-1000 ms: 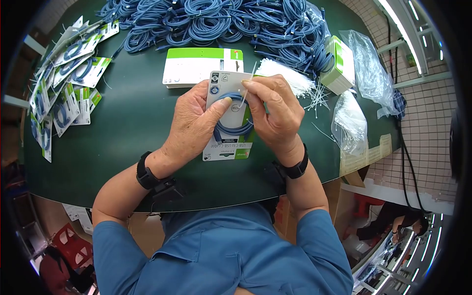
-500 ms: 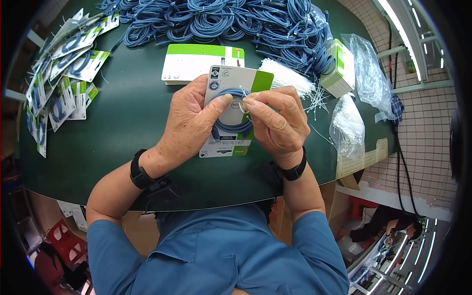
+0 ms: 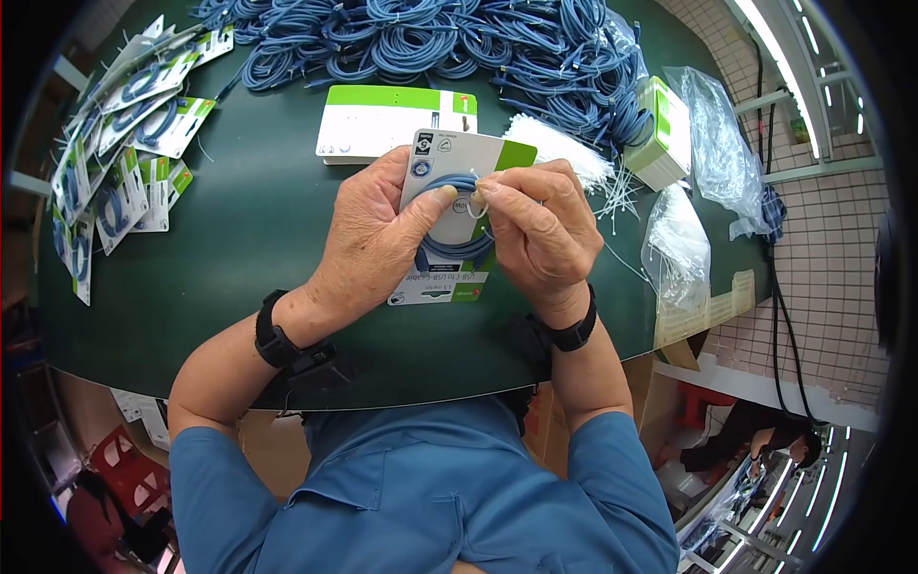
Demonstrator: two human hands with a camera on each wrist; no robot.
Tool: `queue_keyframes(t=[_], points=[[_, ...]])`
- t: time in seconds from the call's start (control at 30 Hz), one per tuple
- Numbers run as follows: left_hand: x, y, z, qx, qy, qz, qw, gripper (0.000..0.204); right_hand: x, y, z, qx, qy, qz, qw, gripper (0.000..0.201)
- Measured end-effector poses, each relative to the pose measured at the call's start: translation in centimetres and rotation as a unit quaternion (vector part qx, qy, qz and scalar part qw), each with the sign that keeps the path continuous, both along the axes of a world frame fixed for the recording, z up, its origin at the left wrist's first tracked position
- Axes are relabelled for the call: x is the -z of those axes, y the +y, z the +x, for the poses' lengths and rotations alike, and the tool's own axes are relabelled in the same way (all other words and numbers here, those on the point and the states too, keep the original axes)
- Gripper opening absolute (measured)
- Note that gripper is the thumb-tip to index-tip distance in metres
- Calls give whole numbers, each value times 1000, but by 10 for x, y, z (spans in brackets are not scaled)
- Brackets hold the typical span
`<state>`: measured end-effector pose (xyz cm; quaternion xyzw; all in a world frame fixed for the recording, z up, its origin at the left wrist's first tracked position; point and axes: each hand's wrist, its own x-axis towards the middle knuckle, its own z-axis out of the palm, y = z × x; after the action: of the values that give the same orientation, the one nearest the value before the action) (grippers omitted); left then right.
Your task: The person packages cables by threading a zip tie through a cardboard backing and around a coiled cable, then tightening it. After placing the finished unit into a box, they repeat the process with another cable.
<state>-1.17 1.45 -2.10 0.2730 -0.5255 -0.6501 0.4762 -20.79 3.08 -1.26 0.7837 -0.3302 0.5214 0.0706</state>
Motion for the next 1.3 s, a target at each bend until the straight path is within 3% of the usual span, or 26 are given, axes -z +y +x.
queue_keyframes(t=[0.33,0.47,0.77,1.3], points=[[3,1,-1,4,-30,-30,999,30,-8,0,-1,11,-29,140,990,21],[6,0,0,11,-37,-18,999,30,-12,-2,-3,10,47,74,996,22],[12,-3,-1,0,-18,-6,1000,31,-9,-1,-5,10,64,68,996,22],[9,-2,1,8,-75,-12,997,32,-15,2,-9,-17,-7,218,976,23]])
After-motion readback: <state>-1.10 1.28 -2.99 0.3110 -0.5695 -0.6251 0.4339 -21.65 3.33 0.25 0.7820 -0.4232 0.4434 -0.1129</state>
